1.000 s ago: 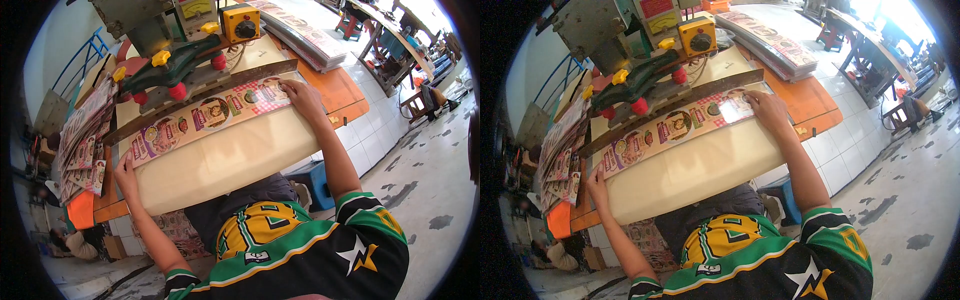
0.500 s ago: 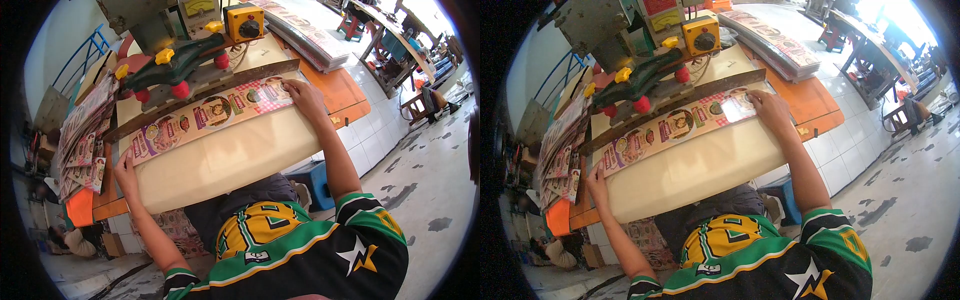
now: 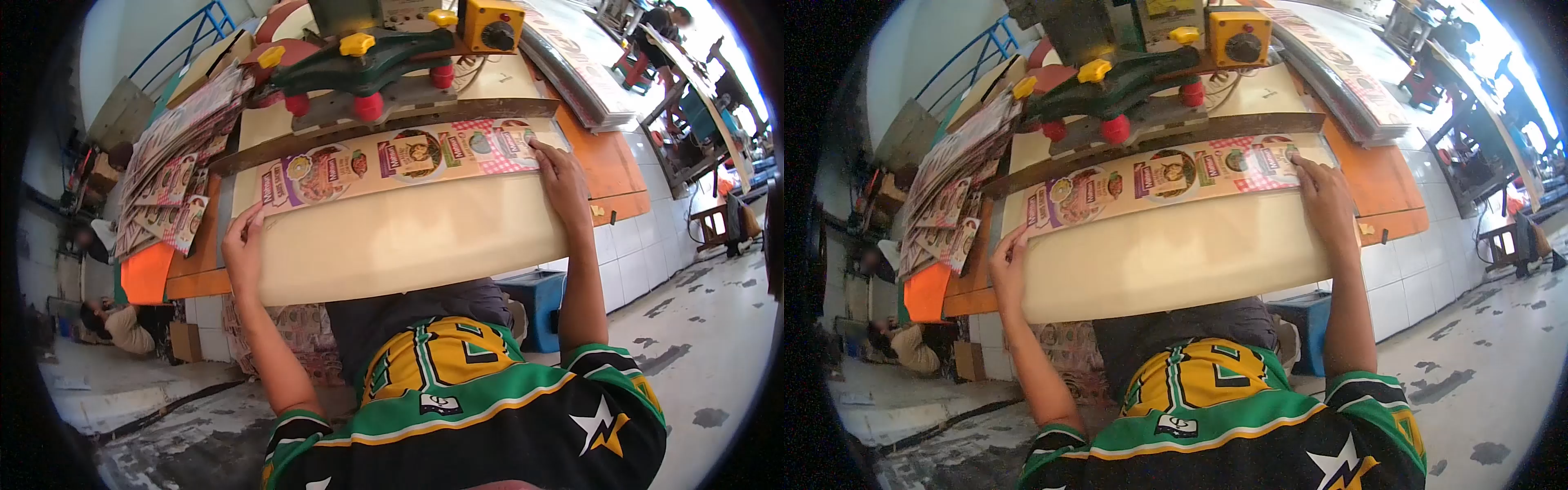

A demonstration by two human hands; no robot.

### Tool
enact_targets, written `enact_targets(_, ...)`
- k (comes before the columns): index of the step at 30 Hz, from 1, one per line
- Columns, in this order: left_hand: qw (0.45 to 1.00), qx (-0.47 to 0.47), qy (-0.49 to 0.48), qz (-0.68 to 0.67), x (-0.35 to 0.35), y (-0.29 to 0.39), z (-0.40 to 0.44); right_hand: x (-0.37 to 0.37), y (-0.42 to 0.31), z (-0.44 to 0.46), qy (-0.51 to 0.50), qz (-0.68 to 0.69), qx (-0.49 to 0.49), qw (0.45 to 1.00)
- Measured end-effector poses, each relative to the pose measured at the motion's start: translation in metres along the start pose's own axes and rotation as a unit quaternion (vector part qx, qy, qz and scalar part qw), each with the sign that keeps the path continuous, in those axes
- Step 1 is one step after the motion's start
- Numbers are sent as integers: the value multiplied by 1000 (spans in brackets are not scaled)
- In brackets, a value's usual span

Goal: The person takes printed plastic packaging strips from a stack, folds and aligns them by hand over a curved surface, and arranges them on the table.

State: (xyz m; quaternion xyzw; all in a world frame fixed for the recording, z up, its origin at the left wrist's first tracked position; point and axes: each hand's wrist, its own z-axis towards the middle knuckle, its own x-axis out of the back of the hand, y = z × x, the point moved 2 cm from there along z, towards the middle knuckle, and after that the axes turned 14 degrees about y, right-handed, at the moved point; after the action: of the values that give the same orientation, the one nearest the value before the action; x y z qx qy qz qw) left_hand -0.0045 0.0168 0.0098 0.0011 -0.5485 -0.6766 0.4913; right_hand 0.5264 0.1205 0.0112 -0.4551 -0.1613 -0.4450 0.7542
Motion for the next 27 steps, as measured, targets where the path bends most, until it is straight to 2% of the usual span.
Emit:
enact_targets(12,1000,-8,27,-3,-3,6,-5,7,-11,-1,33,-17,-2,999)
enact_targets(15,1000,29,-1,11,-2,11,-5,5,-3,-2,53,-22,20,998)
enact_targets(20,1000,-9,7,-14,-5,0,-1,5,-6,-3,47,-30,0,998)
enact_targets(27,1000,3,-9,-1,-4,-7,0,5,-5,-4,51,-28,-2,998)
